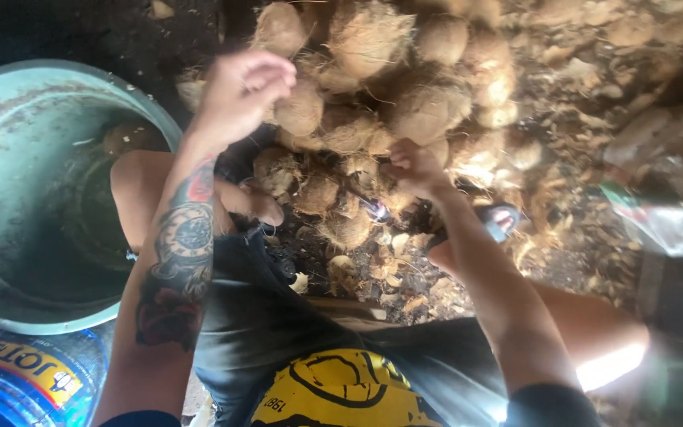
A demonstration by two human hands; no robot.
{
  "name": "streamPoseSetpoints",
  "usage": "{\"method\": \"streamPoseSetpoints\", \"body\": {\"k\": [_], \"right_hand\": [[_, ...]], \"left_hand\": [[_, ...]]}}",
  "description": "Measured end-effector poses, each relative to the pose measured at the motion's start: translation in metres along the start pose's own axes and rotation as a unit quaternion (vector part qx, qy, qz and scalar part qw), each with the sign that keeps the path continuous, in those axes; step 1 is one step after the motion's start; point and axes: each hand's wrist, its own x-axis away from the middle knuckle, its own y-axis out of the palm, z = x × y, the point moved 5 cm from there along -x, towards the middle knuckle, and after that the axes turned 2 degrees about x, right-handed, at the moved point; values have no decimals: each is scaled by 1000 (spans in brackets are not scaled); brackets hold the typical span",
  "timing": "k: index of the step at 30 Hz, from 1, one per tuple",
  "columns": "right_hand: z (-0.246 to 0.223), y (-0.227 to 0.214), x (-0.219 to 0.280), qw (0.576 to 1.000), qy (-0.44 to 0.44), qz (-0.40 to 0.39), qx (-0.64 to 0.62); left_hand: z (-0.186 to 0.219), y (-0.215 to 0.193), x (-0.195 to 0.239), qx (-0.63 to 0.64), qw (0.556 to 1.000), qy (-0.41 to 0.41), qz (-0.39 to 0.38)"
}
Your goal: The person sits on the ground and uses a machete to peel the husk off a coconut. They rotate the coconut to remove the fibrous outer layer and then place the peeled coconut into a nearby basin.
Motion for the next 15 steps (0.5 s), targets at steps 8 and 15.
{"method": "streamPoseSetpoints", "body": {"k": [8, 15], "right_hand": [[-74, 113, -206, 953, -190, -52, 229], [-135, 150, -215, 874, -194, -38, 444]], "left_hand": [[-31, -67, 2, 295, 879, -100, 362], [-38, -70, -6, 376, 830, -156, 381]]}}
